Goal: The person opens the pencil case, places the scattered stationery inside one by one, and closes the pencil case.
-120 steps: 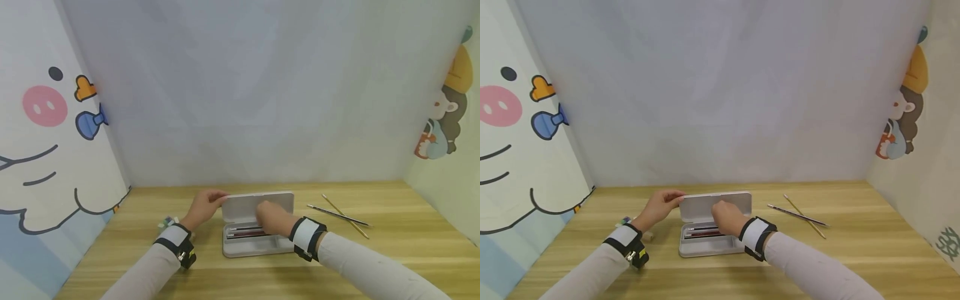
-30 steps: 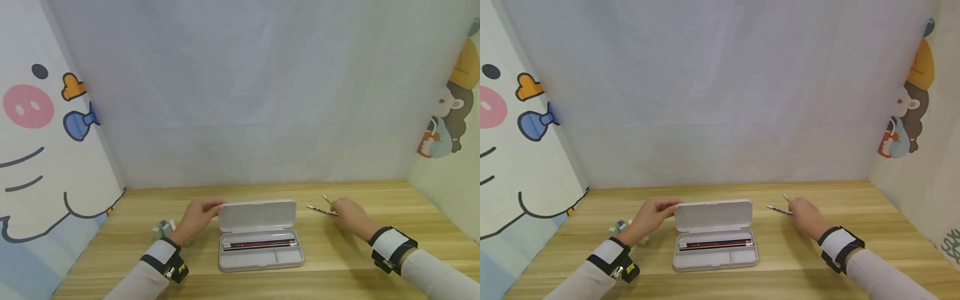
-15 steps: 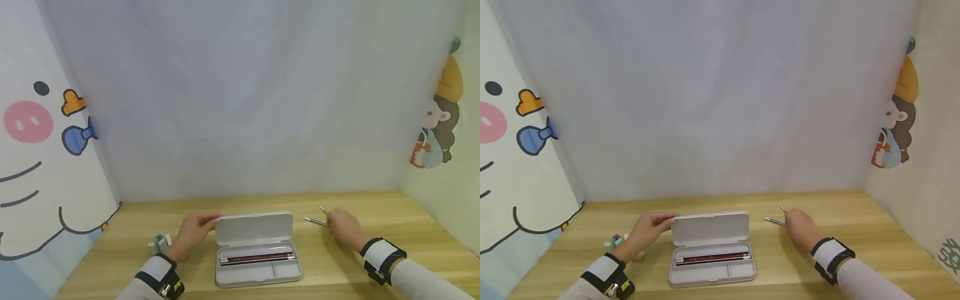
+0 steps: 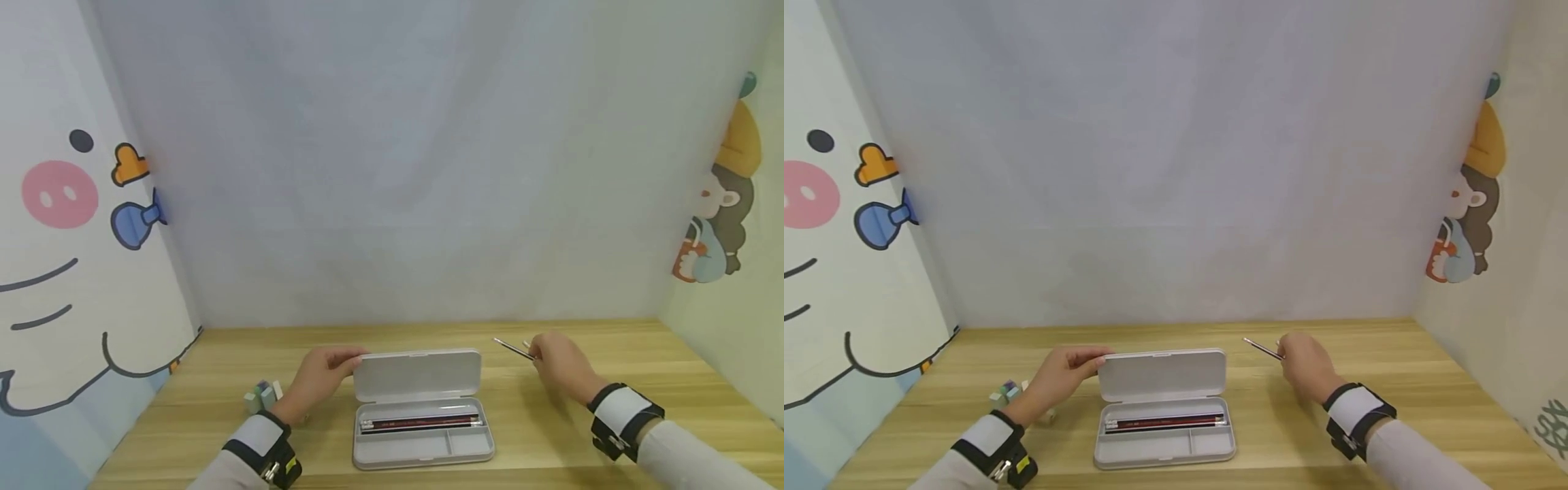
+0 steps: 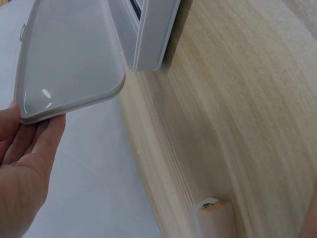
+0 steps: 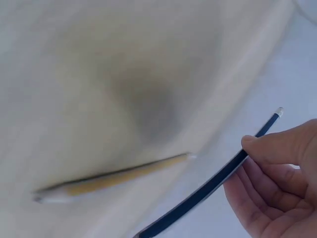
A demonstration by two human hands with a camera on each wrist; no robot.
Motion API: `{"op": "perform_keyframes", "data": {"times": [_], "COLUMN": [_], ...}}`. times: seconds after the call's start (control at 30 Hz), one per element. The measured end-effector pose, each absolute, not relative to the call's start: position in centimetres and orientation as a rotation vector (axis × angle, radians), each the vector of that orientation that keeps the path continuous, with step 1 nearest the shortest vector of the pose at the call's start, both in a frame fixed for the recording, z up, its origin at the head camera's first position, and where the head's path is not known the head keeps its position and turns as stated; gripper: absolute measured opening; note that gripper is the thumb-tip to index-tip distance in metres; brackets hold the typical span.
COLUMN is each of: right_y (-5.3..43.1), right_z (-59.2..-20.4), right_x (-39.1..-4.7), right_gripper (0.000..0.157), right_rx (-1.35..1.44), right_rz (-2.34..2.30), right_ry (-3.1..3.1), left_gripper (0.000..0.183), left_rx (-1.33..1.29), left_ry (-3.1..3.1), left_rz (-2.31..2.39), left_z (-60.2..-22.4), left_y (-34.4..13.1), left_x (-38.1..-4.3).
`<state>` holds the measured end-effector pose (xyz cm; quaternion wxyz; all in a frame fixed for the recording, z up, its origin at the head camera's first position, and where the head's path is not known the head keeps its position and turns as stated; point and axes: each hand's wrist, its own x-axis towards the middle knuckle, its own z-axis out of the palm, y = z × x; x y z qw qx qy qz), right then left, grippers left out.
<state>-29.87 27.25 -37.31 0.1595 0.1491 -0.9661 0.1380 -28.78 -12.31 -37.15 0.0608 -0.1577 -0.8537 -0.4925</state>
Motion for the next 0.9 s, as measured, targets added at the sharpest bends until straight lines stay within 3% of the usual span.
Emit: {"op": "perform_keyframes", "data": {"times": [0.4, 0.9], "right_y": [22.4, 15.2], "right_z": [-32.8, -31.5], "right_x": [-28.3, -24.5], "right_gripper": [0.009, 0.012], "right_rx": [0.544, 0.836], "right_rz": [0.496, 0.573], "right_ry": [-2.580, -2.510], "left_gripper": [0.019, 0.020], "left_rx": [-0.475, -0.501], "left_ry": [-2.570, -2.570], "left_rz": [-1.538, -1.510], "left_z": [-37.3, -37.3], "left_y": [-12.4, -12.4], "left_x": [-28.8, -28.9]}}
